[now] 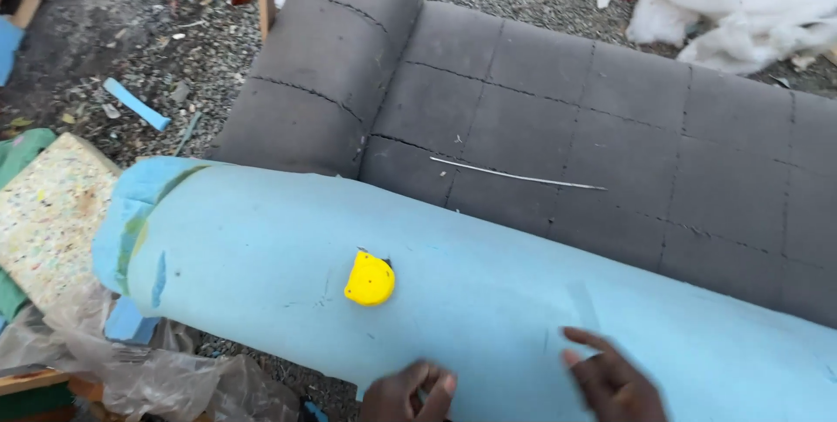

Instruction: Measuring and marking a large piece of blue upholstery foam using a tape measure and a metal rod in preparation for cutting.

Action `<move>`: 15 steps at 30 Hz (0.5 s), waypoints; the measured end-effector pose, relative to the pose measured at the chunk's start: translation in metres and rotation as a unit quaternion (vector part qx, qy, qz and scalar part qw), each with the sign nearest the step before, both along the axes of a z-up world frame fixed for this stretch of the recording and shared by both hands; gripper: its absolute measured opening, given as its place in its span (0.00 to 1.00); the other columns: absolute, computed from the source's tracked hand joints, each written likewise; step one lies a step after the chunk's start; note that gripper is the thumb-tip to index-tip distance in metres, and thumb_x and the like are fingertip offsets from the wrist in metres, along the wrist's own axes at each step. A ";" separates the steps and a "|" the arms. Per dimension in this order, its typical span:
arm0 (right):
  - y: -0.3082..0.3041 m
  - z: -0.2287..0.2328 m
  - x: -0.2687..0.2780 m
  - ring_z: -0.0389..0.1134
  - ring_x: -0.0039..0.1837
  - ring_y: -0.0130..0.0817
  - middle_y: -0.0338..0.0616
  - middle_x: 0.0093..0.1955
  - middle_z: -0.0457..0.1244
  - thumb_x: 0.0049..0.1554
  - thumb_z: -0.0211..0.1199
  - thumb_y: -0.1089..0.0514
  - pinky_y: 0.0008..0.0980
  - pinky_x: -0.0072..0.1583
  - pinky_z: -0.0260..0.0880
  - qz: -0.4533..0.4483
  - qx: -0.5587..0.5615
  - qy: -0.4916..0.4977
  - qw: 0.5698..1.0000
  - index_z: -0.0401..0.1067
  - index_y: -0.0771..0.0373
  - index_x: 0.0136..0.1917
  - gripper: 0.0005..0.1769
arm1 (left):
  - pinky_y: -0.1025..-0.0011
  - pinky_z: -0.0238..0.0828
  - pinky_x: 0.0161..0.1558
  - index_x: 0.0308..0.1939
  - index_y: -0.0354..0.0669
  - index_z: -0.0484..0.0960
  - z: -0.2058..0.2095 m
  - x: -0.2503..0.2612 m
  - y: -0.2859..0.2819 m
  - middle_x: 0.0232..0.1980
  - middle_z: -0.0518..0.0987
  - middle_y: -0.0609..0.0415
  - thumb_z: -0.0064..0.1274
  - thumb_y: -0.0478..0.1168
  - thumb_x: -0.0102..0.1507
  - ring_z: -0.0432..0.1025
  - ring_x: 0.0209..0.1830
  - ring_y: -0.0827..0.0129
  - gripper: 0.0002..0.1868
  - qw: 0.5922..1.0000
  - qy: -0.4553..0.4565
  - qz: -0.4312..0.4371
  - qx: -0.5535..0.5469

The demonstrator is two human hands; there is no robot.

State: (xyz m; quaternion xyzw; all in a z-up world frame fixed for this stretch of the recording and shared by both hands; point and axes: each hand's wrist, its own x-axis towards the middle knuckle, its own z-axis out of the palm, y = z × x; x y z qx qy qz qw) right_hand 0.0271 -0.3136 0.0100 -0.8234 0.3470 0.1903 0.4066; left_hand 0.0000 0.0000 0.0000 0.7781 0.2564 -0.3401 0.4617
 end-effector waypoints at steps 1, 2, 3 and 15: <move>-0.022 0.003 0.006 0.59 0.45 0.34 0.42 0.34 0.58 0.69 0.80 0.44 0.34 0.55 0.63 -0.005 -0.004 0.003 1.000 1.02 0.41 0.72 0.21 | 0.75 0.78 0.46 0.37 0.68 0.96 -0.001 0.005 -0.011 0.28 0.93 0.72 0.66 0.67 0.74 0.83 0.33 0.85 0.18 1.000 0.003 -0.005 -0.004; -0.042 0.004 0.013 0.50 0.42 0.38 0.47 0.37 0.53 0.73 0.77 0.39 0.41 0.51 0.51 -0.077 0.043 0.045 0.995 0.94 0.55 0.66 0.21 | 0.65 0.80 0.44 0.46 0.63 0.97 -0.004 0.010 -0.022 0.36 0.94 0.66 0.69 0.58 0.72 0.85 0.38 0.73 0.11 0.977 -0.211 -0.031 0.026; -0.063 0.005 0.019 0.41 0.39 0.42 0.53 0.41 0.49 0.78 0.73 0.35 0.49 0.46 0.40 -0.149 0.093 0.085 0.981 0.87 0.70 0.61 0.32 | 0.55 0.83 0.42 0.54 0.57 0.99 -0.006 0.015 -0.032 0.43 0.95 0.60 0.72 0.49 0.71 0.86 0.43 0.61 0.10 0.906 -0.416 -0.050 0.056; -0.033 -0.012 -0.017 0.48 0.35 0.35 0.46 0.30 0.53 0.79 0.73 0.45 0.40 0.42 0.45 -0.153 0.126 -0.031 0.980 0.75 0.67 0.41 0.30 | 0.34 0.38 0.96 0.96 0.49 0.71 -0.066 0.061 -0.087 1.02 0.63 0.47 0.47 0.76 0.79 0.51 1.03 0.45 0.51 0.798 -0.487 -0.235 0.266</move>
